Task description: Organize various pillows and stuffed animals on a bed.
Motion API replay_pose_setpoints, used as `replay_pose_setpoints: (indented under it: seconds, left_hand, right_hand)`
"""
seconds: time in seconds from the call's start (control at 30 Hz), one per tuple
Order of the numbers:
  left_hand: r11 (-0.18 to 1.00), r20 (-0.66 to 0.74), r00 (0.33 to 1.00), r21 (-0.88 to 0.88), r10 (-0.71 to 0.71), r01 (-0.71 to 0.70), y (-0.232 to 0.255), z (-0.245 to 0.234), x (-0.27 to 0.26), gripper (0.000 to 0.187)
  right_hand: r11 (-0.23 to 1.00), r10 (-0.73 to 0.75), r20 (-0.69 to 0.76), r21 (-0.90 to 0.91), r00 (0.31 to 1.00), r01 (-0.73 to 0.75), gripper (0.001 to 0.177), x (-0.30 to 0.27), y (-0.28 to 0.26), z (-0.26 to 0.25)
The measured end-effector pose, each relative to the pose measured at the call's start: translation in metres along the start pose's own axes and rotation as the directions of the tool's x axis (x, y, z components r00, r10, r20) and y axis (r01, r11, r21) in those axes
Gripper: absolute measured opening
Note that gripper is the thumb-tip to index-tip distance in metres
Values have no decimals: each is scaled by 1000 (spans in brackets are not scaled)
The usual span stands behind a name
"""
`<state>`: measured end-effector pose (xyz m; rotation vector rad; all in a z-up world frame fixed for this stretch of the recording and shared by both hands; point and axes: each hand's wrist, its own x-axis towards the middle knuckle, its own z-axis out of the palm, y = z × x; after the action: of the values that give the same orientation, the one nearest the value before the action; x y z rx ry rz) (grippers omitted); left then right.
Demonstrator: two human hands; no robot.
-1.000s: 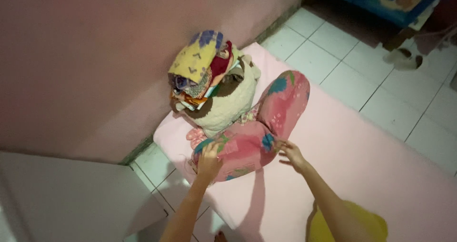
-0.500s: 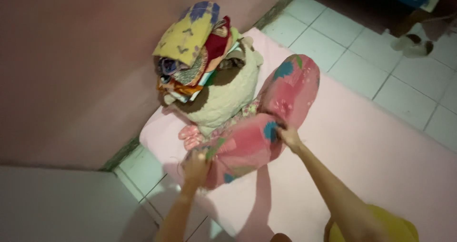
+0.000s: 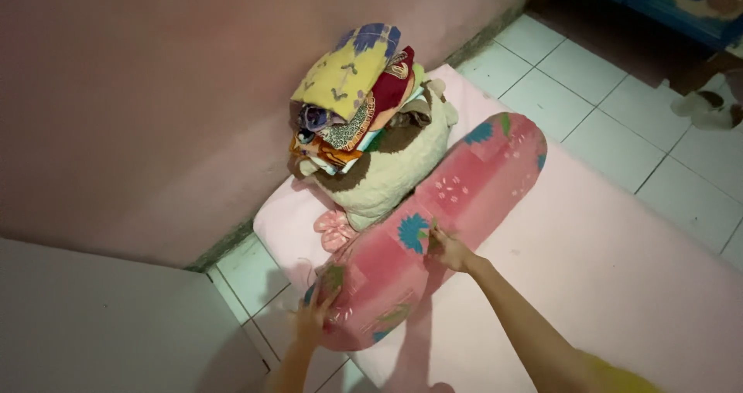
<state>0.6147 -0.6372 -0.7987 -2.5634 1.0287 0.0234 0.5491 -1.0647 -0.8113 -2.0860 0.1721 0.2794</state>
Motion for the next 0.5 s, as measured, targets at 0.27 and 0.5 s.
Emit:
replay_pose_setpoints:
  seconds: [0.27, 0.5]
  left_hand:
    - [826, 74, 991, -547, -110, 133, -21, -44, 35, 58]
    - [342, -262, 812, -936, -522, -82, -70, -290, 24, 59]
  right_hand:
    - [859, 87, 69, 500, 994, -109, 81, -26, -93, -57]
    - [933, -79, -118, 342, 990, 115, 53, -50, -234, -103]
